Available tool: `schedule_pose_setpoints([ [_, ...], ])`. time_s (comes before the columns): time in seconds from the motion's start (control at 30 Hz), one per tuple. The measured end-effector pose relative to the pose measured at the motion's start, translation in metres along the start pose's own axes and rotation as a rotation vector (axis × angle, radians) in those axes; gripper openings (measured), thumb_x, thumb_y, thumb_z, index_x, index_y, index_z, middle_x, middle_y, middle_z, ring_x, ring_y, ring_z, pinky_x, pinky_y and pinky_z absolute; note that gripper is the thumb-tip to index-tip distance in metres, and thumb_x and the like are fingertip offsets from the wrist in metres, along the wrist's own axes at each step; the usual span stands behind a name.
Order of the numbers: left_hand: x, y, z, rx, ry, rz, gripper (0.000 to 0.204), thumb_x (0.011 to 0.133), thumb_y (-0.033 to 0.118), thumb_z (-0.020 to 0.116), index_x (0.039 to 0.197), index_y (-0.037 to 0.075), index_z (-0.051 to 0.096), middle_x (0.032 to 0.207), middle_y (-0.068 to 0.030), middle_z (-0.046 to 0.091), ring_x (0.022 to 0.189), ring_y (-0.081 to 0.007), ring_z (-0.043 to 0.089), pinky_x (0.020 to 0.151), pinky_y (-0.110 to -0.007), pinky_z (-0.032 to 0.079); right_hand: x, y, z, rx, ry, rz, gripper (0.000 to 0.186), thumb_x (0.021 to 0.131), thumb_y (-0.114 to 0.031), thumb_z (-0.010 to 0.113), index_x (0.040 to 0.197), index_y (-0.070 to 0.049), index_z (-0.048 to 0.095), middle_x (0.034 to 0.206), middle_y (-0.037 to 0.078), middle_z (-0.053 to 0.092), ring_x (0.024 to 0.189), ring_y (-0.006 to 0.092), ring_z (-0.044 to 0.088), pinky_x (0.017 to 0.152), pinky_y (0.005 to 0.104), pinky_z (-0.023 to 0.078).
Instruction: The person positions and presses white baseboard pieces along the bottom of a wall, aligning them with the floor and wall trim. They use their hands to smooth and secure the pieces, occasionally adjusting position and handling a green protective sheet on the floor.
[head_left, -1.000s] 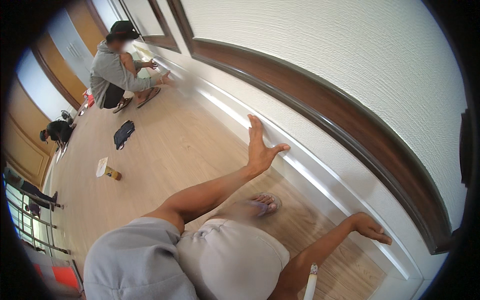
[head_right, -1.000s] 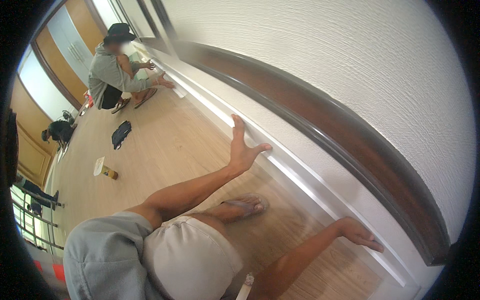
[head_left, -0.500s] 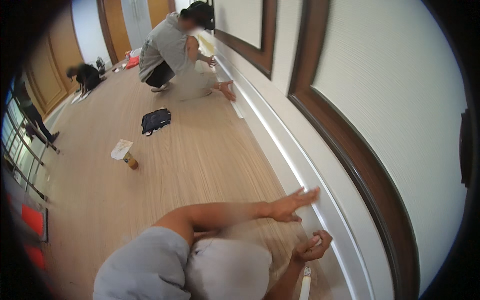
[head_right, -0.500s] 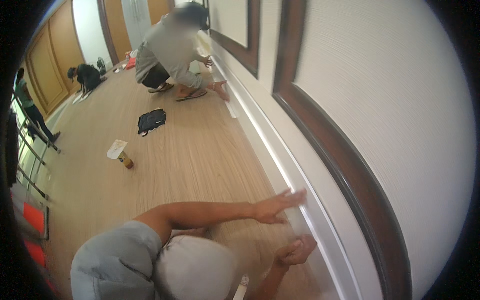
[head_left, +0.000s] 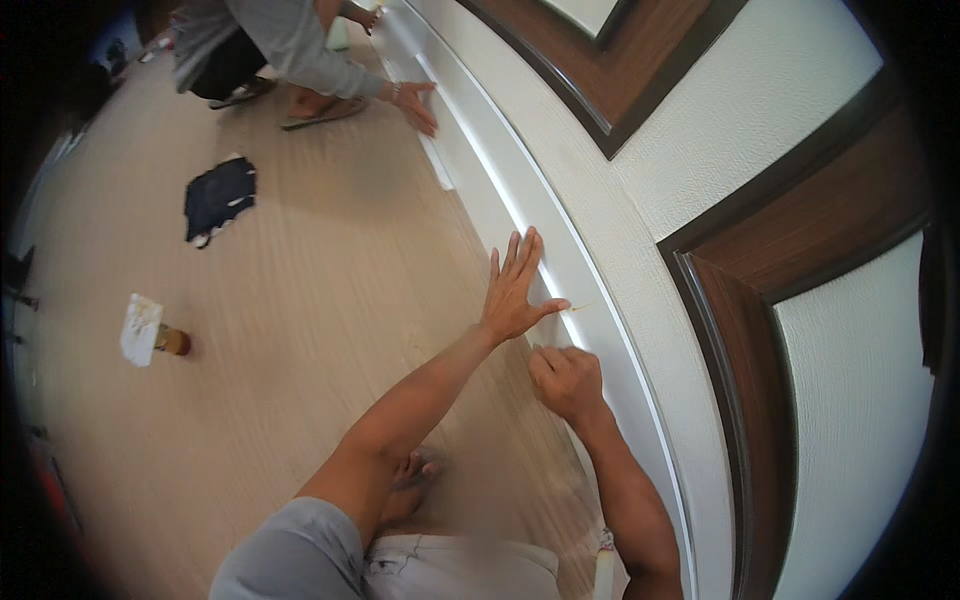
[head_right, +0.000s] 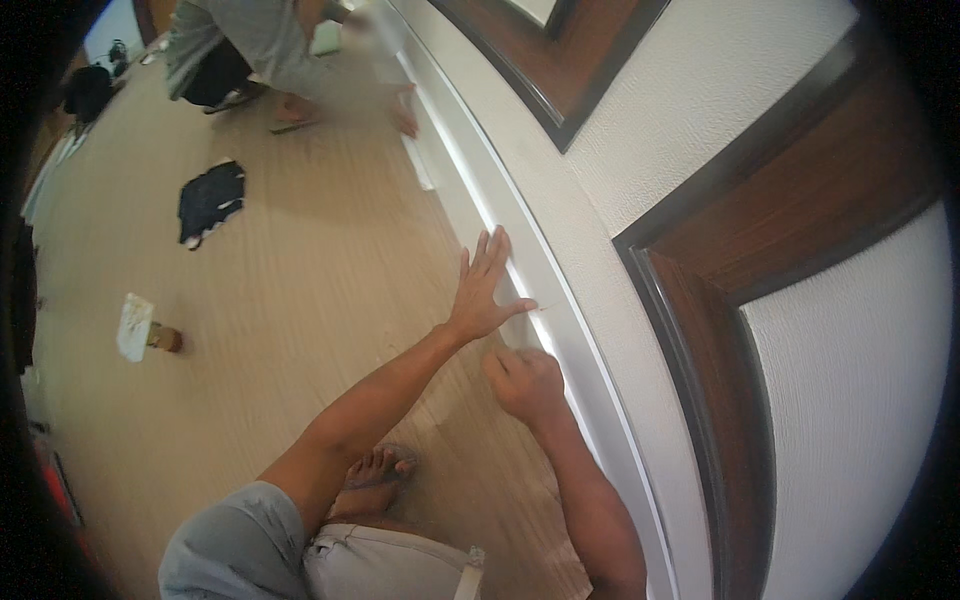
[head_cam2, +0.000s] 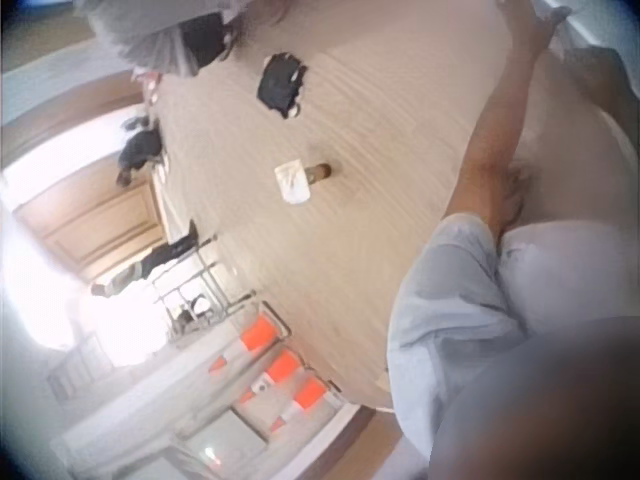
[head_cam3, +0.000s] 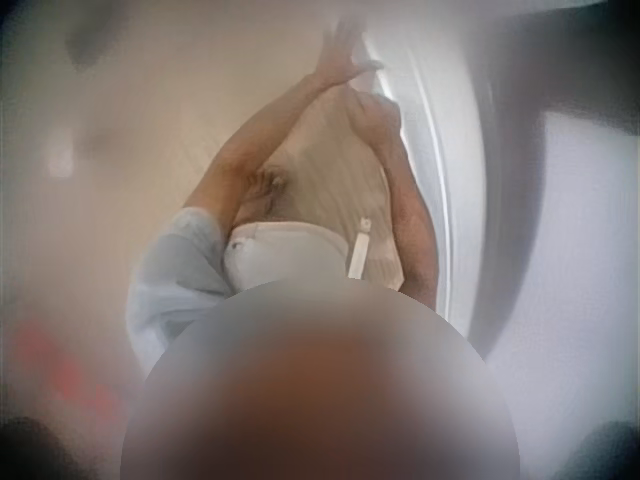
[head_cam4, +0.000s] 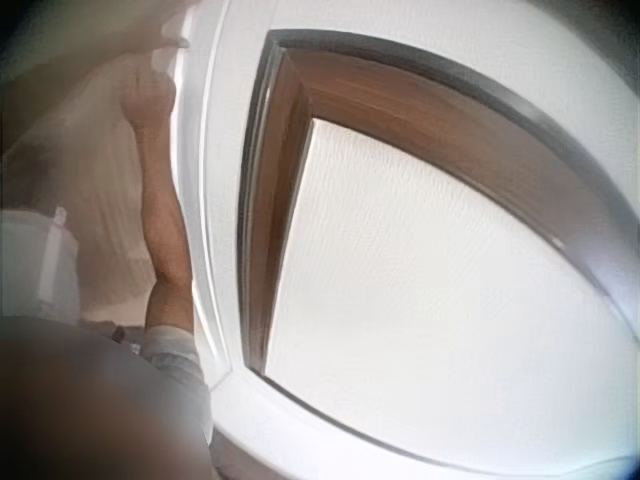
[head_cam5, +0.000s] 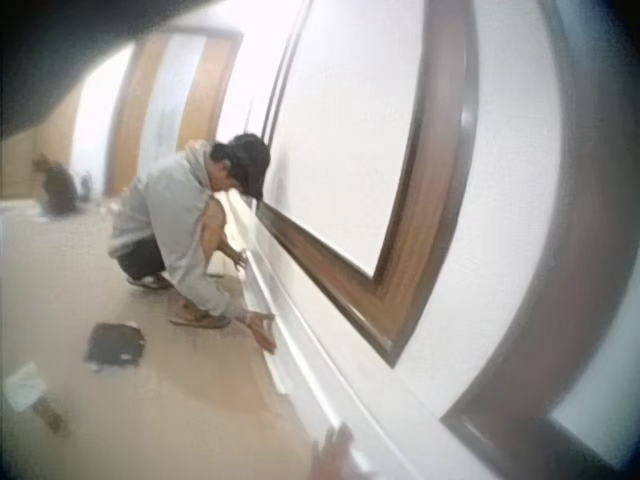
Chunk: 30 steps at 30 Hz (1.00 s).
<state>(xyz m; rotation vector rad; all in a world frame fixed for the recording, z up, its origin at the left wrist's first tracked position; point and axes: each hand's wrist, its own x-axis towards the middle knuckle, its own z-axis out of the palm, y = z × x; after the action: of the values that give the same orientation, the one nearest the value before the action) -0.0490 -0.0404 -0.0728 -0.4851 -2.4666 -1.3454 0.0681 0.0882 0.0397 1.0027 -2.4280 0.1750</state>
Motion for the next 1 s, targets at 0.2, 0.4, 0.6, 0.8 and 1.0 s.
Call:
schedule_pose_setpoints([
  [0.2,0.002,0.003,0.006,-0.071,0.03,0.018,0.128,0.081,0.08,0.065,0.168,0.006,0.008,0.176,-0.0132,0.009,0.162,-0.0386,0.004,0.126,-0.066,-0.001,0.009,0.031,0.001,-0.041,-0.242,0.024,0.014,0.077,-0.009,0.067,0.073,-0.013,0.055,0.068,0.005,0.052,0.053,0.0246,0.06,0.047,0.039,0.048],
  [0.4,0.002,0.005,0.003,-0.113,0.025,0.007,0.124,0.082,0.077,0.066,0.168,0.006,0.014,0.176,-0.0132,0.013,0.162,-0.0404,0.004,0.125,-0.067,-0.002,0.007,0.034,0.008,0.007,-0.358,0.035,0.015,0.075,-0.007,0.068,0.074,-0.012,0.054,0.068,0.005,0.053,0.054,0.0257,0.059,0.047,0.0403,0.049],
  [0.6,0.001,0.007,0.002,-0.144,0.032,-0.013,0.121,0.083,0.077,0.064,0.168,0.006,0.015,0.176,-0.0111,0.013,0.162,-0.0396,0.007,0.124,-0.069,-0.002,0.003,0.051,0.007,-0.081,-0.402,0.053,0.016,0.074,-0.008,0.069,0.076,-0.012,0.053,0.068,0.005,0.053,0.053,0.0257,0.059,0.046,0.0401,0.049],
  [0.8,0.002,0.006,0.004,-0.153,0.032,-0.018,0.126,0.074,0.072,0.075,0.166,0.006,0.022,0.175,-0.0145,0.013,0.161,-0.0394,0.007,0.125,-0.067,-0.005,0.027,0.036,0.016,0.033,-0.415,-0.017,0.011,0.077,-0.008,0.068,0.081,-0.011,0.059,0.07,0.008,0.058,0.056,0.0278,0.064,0.047,0.0428,0.05],
  [1.0,0.002,0.008,0.004,-0.046,0.039,-0.039,0.11,0.084,0.056,0.075,0.168,0.014,0.02,0.176,-0.0049,0.014,0.163,-0.0332,0.007,0.125,-0.069,-0.004,0.054,0.063,0.041,-0.045,-0.382,-0.002,0.014,0.075,-0.006,0.07,0.083,-0.009,0.059,0.07,0.009,0.061,0.054,0.0286,0.064,0.047,0.0419,0.052],
])
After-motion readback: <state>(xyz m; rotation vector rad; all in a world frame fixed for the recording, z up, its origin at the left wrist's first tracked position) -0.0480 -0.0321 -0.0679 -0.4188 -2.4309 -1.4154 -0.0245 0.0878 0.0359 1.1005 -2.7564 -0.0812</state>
